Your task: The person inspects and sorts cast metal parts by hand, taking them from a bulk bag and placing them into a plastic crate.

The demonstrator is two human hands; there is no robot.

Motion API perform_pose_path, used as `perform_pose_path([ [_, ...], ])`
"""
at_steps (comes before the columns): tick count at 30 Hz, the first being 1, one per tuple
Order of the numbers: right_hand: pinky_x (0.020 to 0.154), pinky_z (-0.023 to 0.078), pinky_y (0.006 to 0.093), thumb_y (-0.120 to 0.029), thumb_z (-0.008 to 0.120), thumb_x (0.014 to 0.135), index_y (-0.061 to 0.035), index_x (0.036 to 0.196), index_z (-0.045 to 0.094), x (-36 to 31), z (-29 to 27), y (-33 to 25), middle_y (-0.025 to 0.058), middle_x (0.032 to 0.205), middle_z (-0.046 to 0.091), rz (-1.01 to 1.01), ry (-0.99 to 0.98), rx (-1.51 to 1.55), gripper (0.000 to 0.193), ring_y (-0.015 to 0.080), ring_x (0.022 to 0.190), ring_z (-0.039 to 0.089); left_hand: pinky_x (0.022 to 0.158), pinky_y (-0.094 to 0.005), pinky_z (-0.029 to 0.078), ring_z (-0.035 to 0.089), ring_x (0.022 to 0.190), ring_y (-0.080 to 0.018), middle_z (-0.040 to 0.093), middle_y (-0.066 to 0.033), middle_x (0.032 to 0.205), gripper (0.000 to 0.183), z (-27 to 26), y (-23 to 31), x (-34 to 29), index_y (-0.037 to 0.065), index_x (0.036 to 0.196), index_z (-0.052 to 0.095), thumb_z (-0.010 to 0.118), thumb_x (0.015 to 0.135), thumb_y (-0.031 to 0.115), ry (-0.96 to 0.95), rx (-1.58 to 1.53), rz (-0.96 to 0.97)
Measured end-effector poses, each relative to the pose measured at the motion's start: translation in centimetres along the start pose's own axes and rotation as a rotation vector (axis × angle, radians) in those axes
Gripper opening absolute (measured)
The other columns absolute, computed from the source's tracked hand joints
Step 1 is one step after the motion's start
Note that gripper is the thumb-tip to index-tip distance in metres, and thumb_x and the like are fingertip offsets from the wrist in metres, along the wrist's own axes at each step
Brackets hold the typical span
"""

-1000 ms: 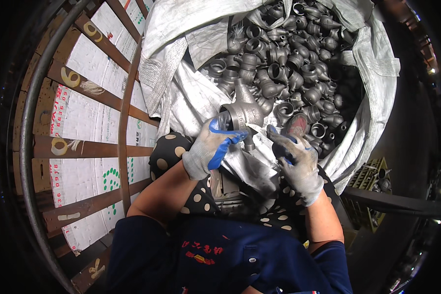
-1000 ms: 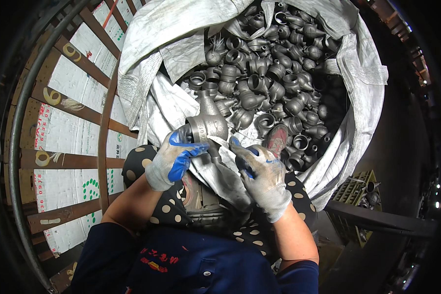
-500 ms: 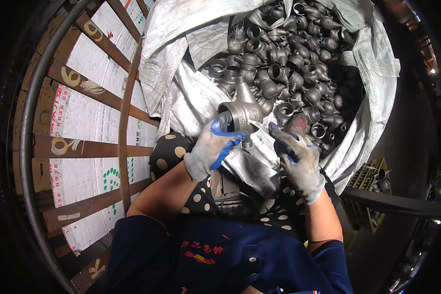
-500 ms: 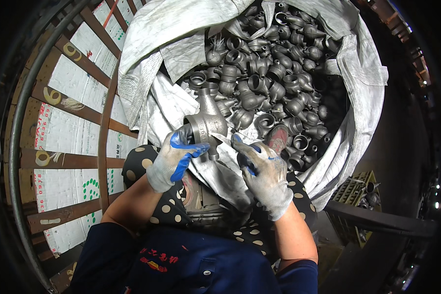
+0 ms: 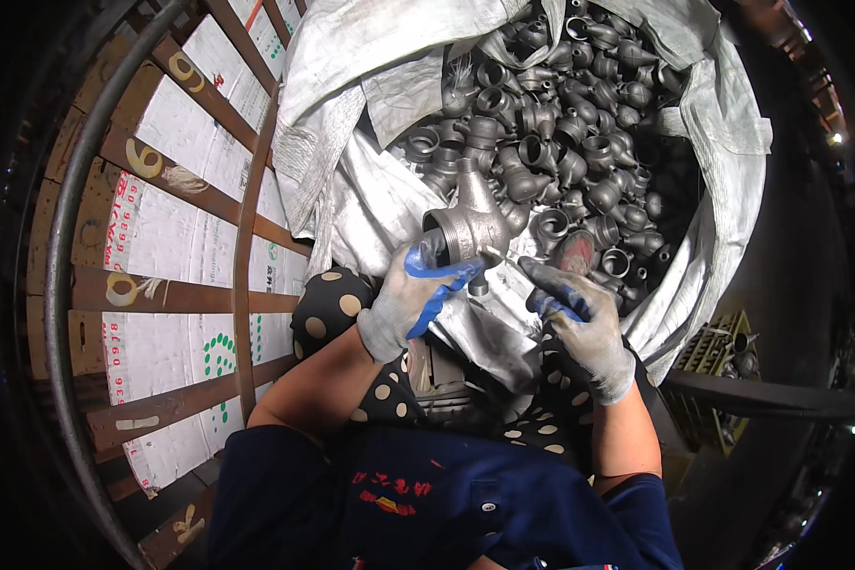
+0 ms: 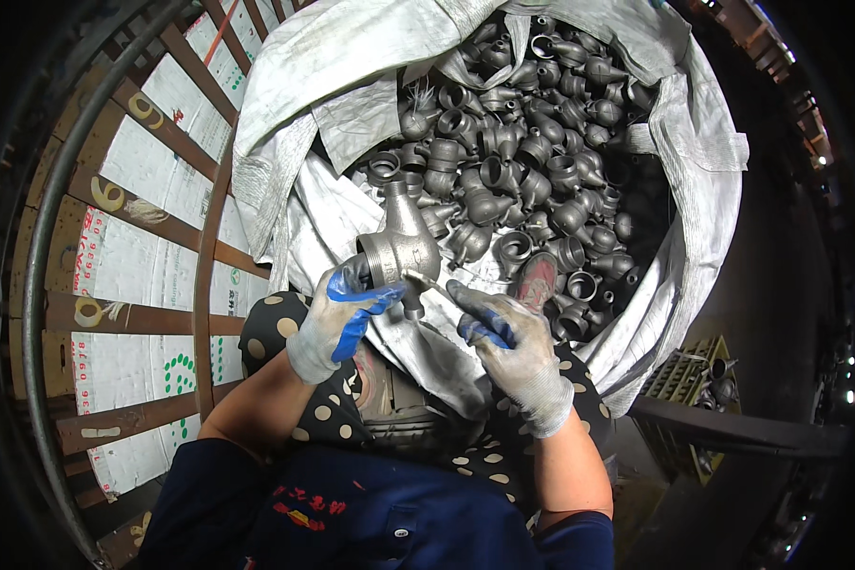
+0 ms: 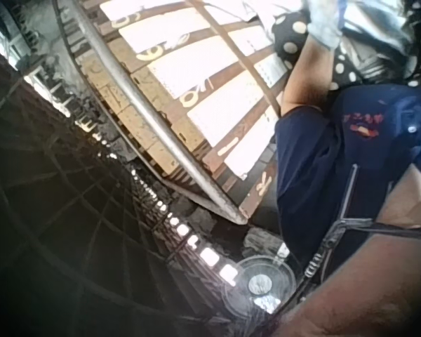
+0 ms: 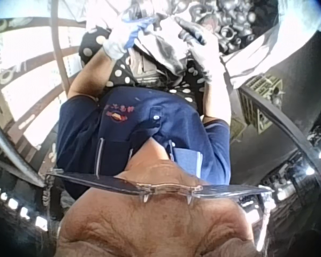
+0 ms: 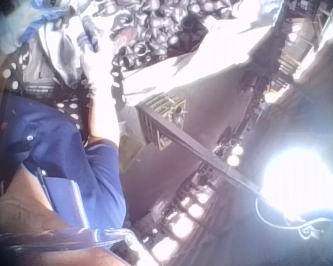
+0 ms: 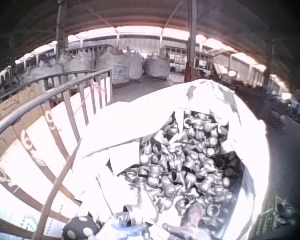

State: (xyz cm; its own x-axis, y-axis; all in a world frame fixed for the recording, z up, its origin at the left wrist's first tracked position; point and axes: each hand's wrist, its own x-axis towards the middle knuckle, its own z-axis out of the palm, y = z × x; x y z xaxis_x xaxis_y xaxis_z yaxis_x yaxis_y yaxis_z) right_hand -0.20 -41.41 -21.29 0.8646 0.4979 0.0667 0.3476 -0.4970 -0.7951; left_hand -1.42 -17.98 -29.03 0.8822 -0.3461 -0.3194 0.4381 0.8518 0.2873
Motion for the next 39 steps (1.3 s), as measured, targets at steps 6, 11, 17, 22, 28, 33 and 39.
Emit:
perform_pose_path([
  [6, 0.08, 0.046, 0.0265, -0.005, 0.061, 0.084, 0.0066, 0.117, 0.058, -0.2, 0.3, -0.3, 0.01, 0.102, 0.063, 0.194, 0.051, 0.586, 0.035, 0.0141, 0.086, 0.06, 0.057, -0.0303, 0.057, 0.066, 0.077, -0.022, 0.065, -0.0178, 0.102, 0.028, 0.8, -0.2, -1.3, -0.001, 0.114, 0.051, 0.052, 0.091, 0.015, 0.047, 0.718, 0.276],
  [11, 0.077, 0.046, 0.0247, -0.007, 0.061, 0.084, 0.0073, 0.12, 0.055, -0.2, 0.1, -0.1, 0.0078, 0.1, 0.062, 0.216, -0.008, 0.541, 0.039, 0.0128, 0.084, 0.059, 0.066, -0.0312, 0.057, 0.066, 0.084, -0.0229, 0.064, -0.0179, 0.104, 0.025, 2.8, -0.9, -1.6, -0.001, 0.111, 0.054, 0.053, 0.09, 0.013, 0.133, 0.855, 0.338],
  [17, 0.081, 0.047, 0.0256, -0.005, 0.06, 0.079, 0.0047, 0.119, 0.058, -0.2, 0.6, 0.0, 0.012, 0.107, 0.065, 0.215, 0.019, 0.51, 0.041, 0.0132, 0.092, 0.06, 0.049, -0.0214, 0.045, 0.059, 0.059, -0.0095, 0.065, -0.0039, 0.075, 0.028, 4.0, -1.0, -1.7, 0.0, 0.103, 0.061, 0.071, 0.079, 0.013, 0.193, 0.386, 0.258],
  [22, 0.09, 0.045, 0.0304, -0.004, 0.06, 0.078, 0.0052, 0.116, 0.059, -0.3, 0.7, 0.2, 0.0158, 0.111, 0.064, 0.208, 0.024, 0.497, 0.039, 0.0198, 0.101, 0.061, 0.055, -0.0252, 0.047, 0.061, 0.061, -0.0131, 0.065, -0.0097, 0.078, 0.024, 3.0, -1.0, -2.9, -0.001, 0.104, 0.06, 0.063, 0.086, 0.015, 0.091, 1.311, 0.742],
  [28, 0.086, 0.046, 0.0286, -0.004, 0.061, 0.08, 0.005, 0.117, 0.059, -0.2, 0.5, 0.6, 0.0143, 0.109, 0.064, 0.103, 0.02, 0.288, 0.037, 0.0177, 0.095, 0.061, 0.072, -0.0351, 0.054, 0.064, 0.085, -0.0246, 0.063, -0.017, 0.104, 0.03, 1.7, -1.0, -2.0, 0.0, 0.112, 0.055, 0.047, 0.094, 0.022, -0.062, 0.747, 0.384],
  [33, 0.083, 0.048, 0.0272, -0.005, 0.064, 0.082, 0.0045, 0.118, 0.058, -0.2, 0.4, 0.1, 0.0121, 0.108, 0.065, 0.067, 0.019, 0.122, 0.038, 0.0137, 0.093, 0.061, 0.09, -0.0456, 0.048, 0.06, 0.102, -0.0318, 0.061, -0.0181, 0.109, 0.044, 2.0, -2.3, -1.7, -0.002, 0.113, 0.054, 0.033, 0.097, 0.033, 0.221, 0.528, 0.303],
  [39, 0.079, 0.05, 0.0394, -0.011, 0.063, 0.08, -0.0109, 0.111, 0.064, -0.1, 0.8, -0.7, 0.0153, 0.101, 0.065, -0.014, 0.121, -0.13, 0.031, 0.0339, 0.09, 0.063, 0.06, -0.0273, 0.051, 0.065, 0.085, -0.0252, 0.064, -0.0204, 0.101, 0.046, 0.0, -1.8, -0.4, -0.002, 0.122, 0.046, 0.044, 0.094, 0.034, 0.156, -0.015, 0.18],
])
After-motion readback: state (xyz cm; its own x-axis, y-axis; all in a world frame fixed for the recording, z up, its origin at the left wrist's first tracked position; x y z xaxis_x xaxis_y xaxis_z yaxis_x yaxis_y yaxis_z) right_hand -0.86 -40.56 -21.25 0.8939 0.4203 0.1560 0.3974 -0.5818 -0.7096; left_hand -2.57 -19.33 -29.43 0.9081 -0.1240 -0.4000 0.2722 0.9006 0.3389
